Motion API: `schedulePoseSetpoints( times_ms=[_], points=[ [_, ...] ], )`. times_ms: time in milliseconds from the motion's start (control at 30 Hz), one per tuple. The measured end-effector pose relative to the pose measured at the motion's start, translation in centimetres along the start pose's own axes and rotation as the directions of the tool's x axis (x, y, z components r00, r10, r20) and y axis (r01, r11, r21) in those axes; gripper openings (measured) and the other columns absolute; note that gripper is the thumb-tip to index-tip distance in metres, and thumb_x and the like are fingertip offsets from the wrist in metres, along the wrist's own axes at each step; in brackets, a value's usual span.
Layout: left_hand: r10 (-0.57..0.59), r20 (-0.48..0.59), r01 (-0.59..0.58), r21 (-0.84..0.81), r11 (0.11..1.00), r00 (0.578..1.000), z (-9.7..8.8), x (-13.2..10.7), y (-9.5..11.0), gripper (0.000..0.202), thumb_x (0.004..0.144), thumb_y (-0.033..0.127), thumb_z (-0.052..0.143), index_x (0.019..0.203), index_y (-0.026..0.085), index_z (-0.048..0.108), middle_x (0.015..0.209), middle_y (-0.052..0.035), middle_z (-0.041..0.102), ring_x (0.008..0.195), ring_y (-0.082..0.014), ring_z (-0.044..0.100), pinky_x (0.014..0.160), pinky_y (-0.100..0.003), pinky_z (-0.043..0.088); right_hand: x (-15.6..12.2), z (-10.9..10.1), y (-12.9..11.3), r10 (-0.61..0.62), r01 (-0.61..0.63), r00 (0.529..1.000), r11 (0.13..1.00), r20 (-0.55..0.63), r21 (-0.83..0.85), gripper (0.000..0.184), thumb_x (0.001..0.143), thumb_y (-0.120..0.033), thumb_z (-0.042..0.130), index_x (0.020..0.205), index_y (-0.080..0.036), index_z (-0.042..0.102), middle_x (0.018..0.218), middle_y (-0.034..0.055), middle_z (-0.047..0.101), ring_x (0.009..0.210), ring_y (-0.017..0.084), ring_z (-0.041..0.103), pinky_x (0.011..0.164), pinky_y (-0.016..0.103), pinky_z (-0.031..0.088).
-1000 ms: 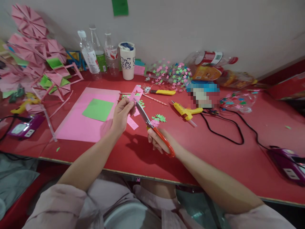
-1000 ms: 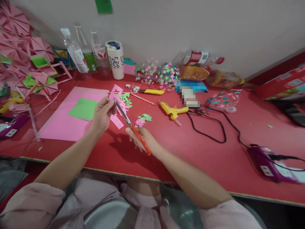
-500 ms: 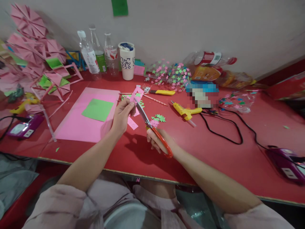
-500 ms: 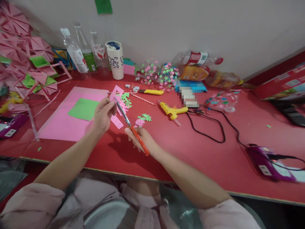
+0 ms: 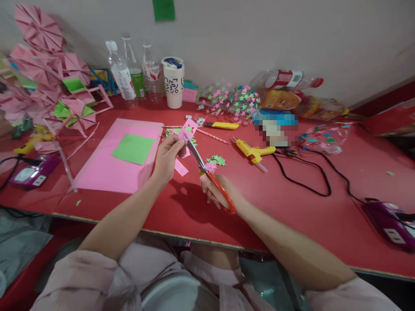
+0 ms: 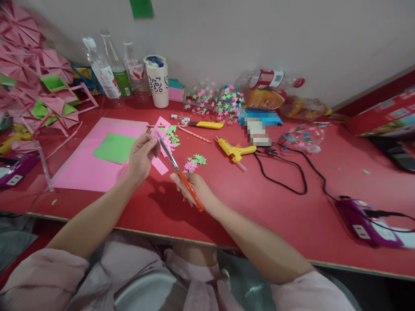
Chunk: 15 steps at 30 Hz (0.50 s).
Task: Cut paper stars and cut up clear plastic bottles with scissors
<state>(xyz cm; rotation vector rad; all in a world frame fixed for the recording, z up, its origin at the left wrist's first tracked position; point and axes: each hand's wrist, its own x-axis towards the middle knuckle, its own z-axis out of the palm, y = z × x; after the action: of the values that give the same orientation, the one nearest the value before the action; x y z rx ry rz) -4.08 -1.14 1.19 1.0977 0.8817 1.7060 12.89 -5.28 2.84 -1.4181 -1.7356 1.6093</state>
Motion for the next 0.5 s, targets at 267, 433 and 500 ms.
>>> schedulePoseSetpoints(
  times_ms=[267,433,500],
  points=[
    [-0.003,-0.033,0.004,0.040,0.999,0.999,-0.27,0.30,0.46,0.021,0.078,0.022,0.057,0.059,0.019,0.049,0.050,0.0043,0.049,0.046,-0.0049,0.043,0.046,-0.019,0.035,-0.21,-0.31,-0.38,-0.001,0.001,1.000,1.000,0.002,0.008,0.047,0.079,-0.062,0.052,0.058,-0.022,0.041,0.032,-0.0108,0.033,0.025,0.006,0.035,0.036,0.021,0.039],
    [-0.012,-0.054,0.012,-0.009,1.000,0.998,-0.67,0.61,0.83,0.021,0.075,0.021,0.058,0.057,0.018,0.047,0.047,0.0053,0.048,0.043,-0.0035,0.041,0.043,-0.018,0.031,0.21,-0.57,0.13,0.006,-0.006,1.000,1.000,0.019,-0.012,0.048,0.077,-0.064,0.054,0.057,-0.021,0.042,0.031,-0.0110,0.033,0.025,0.006,0.037,0.038,0.022,0.043],
    [-0.024,-0.071,0.022,-0.036,0.999,0.997,-0.88,0.75,0.96,0.020,0.074,0.021,0.058,0.058,0.018,0.047,0.047,0.0059,0.046,0.042,-0.0032,0.039,0.041,-0.018,0.028,0.61,-0.72,0.52,0.026,-0.025,0.998,0.999,0.056,-0.020,0.050,0.076,-0.066,0.053,0.057,-0.021,0.043,0.030,-0.0106,0.034,0.025,0.007,0.039,0.040,0.023,0.045]
  ],
)
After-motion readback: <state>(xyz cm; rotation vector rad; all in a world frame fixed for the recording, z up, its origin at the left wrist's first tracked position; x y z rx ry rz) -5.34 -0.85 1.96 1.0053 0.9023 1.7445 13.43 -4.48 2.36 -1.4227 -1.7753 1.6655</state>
